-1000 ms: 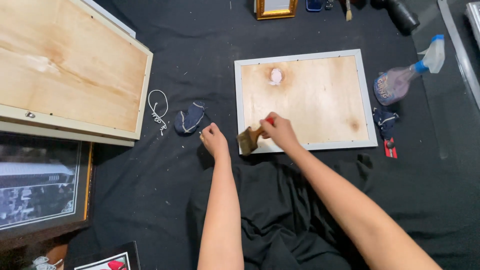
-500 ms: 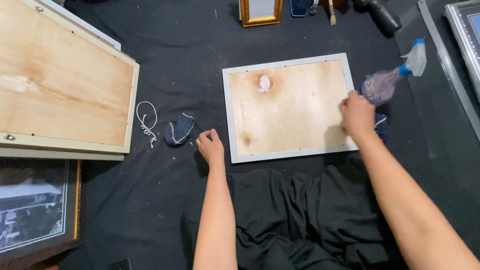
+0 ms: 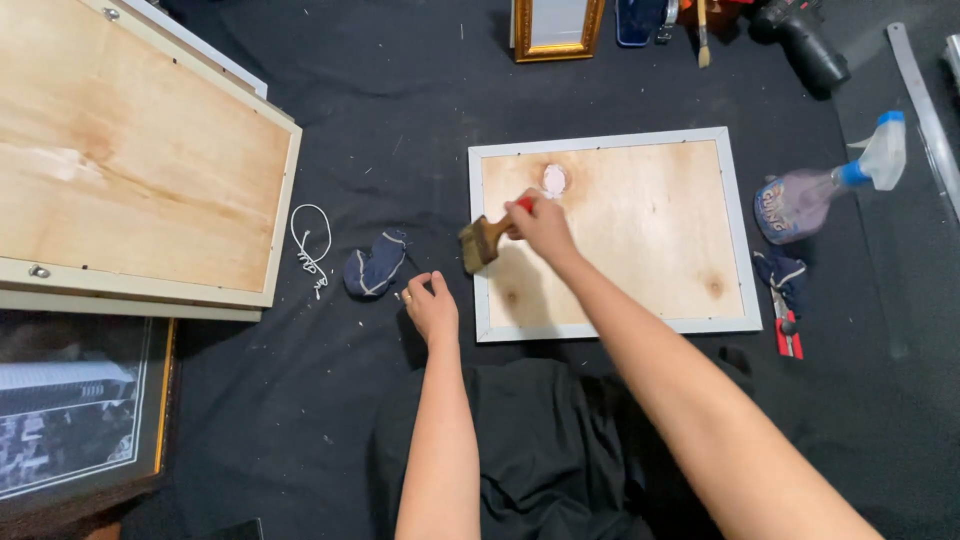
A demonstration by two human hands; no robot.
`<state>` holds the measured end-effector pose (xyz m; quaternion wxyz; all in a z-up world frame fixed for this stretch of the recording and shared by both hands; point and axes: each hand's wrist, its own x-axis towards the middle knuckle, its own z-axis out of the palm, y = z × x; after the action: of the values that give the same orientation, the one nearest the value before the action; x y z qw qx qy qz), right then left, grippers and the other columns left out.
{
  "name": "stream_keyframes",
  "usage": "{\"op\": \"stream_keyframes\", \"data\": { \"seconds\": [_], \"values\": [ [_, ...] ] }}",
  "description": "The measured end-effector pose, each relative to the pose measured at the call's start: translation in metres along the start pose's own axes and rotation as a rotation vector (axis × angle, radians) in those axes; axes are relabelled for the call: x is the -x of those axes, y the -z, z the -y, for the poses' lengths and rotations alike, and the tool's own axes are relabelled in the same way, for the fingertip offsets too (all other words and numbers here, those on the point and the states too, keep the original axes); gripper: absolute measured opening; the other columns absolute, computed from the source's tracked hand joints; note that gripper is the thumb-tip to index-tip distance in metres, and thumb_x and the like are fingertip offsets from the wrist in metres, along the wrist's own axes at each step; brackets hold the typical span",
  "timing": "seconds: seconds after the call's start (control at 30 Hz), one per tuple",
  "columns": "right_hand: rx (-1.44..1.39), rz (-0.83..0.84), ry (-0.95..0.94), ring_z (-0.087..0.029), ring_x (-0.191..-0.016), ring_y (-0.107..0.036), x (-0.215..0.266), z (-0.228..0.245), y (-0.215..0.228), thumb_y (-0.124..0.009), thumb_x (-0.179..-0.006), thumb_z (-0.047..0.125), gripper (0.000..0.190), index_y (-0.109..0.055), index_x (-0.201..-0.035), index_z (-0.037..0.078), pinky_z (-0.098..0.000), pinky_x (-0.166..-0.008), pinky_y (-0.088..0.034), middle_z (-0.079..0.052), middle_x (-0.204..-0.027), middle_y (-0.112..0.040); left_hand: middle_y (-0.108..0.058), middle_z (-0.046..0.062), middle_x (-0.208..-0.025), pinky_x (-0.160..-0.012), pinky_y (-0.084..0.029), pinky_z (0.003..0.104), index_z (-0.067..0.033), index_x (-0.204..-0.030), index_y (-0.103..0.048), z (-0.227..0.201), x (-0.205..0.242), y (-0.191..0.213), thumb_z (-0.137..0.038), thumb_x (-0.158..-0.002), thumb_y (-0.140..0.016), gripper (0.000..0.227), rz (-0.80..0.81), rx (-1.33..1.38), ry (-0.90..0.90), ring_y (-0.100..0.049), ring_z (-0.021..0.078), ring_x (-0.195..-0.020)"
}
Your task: Assembling a large picture frame by cleaning the glass, inserting a mat and backing board, and cleaning the front.
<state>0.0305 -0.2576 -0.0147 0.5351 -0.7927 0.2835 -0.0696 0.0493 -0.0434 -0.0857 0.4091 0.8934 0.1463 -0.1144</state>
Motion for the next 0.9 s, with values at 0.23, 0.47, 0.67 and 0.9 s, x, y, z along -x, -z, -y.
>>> {"op": "stream_keyframes", "data": {
  "seconds": [0.23,0.47,0.67,0.9],
  "values": [
    [0.394,-0.228,-0.128,-0.046,-0.106,-0.068,-0.019,-0.088,0.222,-0.067,-0.099,0.043,0.037,-0.072,-0.106,0.007,-0.0541,-0.091,-0.054,-0.026,-0.099,-0.072,-0.054,0.011,-0.129,-0.108,-0.046,0.046,-0.0141,-0.125,-0.059,-0.001,-0.004,-0.009,-0.043,-0.101,-0.057,0.037,0.090,-0.032,-0.043,-0.058,0.0379,-0.125],
    [0.983,-0.521,0.084,-0.040,-0.079,-0.073,-0.035,-0.106,0.285,-0.069,-0.106,0.020,0.020,-0.067,-0.101,0.001,-0.0467,-0.069,-0.059,-0.020,-0.085,-0.072,-0.047,0.014,-0.141,-0.109,-0.043,0.048,-0.0135,-0.138,-0.051,0.010,-0.007,-0.032,-0.047,-0.093,-0.062,0.057,0.212,-0.160,-0.124,-0.052,0.0399,-0.128],
    [0.980,-0.321,0.205,-0.042,-0.078,-0.075,-0.070,-0.075,0.130,-0.066,-0.098,0.013,0.012,-0.064,-0.102,0.002,-0.0496,-0.067,-0.062,-0.020,-0.082,-0.069,-0.017,0.011,-0.163,-0.118,-0.033,0.053,-0.0262,-0.162,-0.026,-0.049,0.033,0.014,-0.050,-0.095,-0.062,0.080,0.449,-0.372,-0.128,-0.027,0.0392,-0.148],
    [0.343,-0.007,0.235,-0.041,-0.091,-0.071,-0.071,0.040,0.000,-0.059,-0.101,0.041,0.030,-0.056,-0.098,0.011,-0.0524,-0.083,-0.056,-0.017,-0.083,-0.067,0.003,0.009,-0.171,-0.124,-0.019,0.056,-0.0383,-0.165,-0.012,-0.062,0.043,0.020,-0.045,-0.097,-0.061,0.085,0.557,-0.456,-0.199,-0.006,0.0379,-0.157]
  ]
}}
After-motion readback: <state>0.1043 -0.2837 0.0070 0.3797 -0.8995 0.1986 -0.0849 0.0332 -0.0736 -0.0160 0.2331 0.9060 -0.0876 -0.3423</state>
